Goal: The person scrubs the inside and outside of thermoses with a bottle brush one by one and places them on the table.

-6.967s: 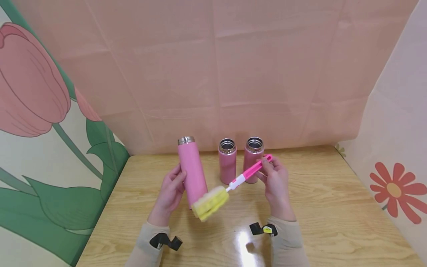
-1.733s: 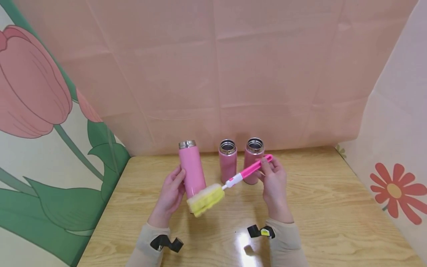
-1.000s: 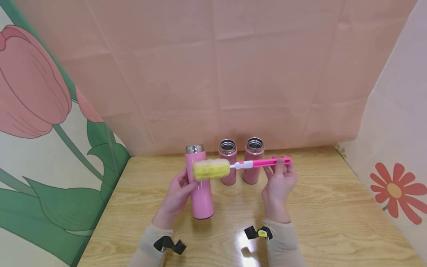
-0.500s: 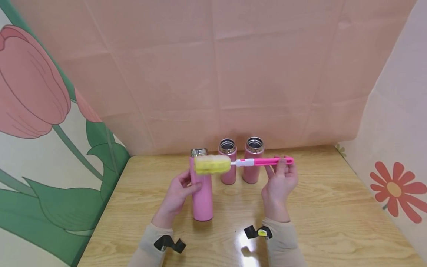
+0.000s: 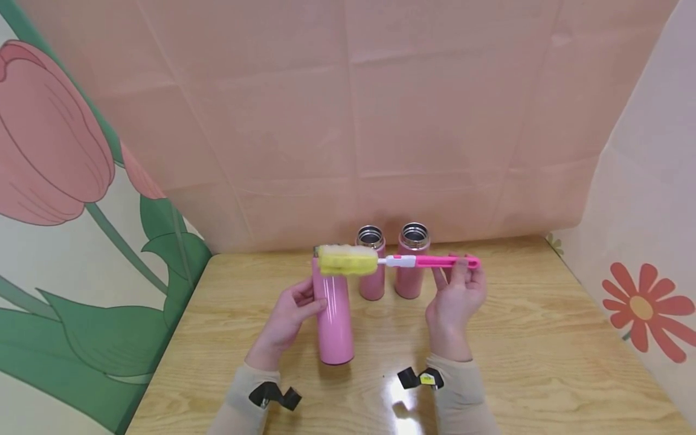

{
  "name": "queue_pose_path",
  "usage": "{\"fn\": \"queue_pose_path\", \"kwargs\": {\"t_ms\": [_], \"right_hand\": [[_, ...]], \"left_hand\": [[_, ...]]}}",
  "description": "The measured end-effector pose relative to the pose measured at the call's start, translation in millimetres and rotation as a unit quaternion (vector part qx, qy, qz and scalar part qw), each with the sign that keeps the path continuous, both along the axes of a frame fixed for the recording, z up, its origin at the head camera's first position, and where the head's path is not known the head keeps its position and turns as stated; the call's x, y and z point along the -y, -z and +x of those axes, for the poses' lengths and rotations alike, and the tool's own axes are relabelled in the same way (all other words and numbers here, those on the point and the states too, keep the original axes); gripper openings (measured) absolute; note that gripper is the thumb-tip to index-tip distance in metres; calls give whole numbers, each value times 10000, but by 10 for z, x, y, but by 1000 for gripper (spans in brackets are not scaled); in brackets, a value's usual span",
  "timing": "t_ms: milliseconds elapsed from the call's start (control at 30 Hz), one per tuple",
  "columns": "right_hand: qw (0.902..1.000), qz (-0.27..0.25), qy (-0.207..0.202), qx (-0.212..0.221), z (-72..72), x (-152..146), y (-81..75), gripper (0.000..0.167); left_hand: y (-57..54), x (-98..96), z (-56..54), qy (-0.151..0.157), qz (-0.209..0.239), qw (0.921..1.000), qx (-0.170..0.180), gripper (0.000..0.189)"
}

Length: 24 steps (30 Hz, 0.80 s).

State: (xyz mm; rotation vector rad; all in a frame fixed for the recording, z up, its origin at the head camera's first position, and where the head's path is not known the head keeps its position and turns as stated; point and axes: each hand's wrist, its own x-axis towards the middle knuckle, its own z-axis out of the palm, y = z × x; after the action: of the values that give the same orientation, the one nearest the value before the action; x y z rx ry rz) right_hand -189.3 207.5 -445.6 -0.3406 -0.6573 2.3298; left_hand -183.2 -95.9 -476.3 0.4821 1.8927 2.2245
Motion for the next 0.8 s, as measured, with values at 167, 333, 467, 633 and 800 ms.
{"fn": "queue_pose_path", "kwargs": {"t_ms": [167, 333, 467, 633, 800], "right_hand": [[9991, 77, -362, 225, -21, -23, -8, 19], [9953, 92, -798, 538, -16, -32, -5, 13], [9906, 277, -1127, 725, -24, -23, 23, 9], [9887, 348, -1260, 728, -52, -28, 64, 6], [9856, 457, -1458, 729, -74, -69, 93, 6]], "left_hand": [[7, 17, -11, 11, 164, 9999, 35, 61], [12, 26, -6, -37, 432, 9988, 213, 57], [12, 43, -19, -186, 613, 9973, 364, 52], [-64, 58, -93, -441, 728, 9957, 355, 48], [-161, 73, -193, -628, 846, 9936, 400, 49]]}}
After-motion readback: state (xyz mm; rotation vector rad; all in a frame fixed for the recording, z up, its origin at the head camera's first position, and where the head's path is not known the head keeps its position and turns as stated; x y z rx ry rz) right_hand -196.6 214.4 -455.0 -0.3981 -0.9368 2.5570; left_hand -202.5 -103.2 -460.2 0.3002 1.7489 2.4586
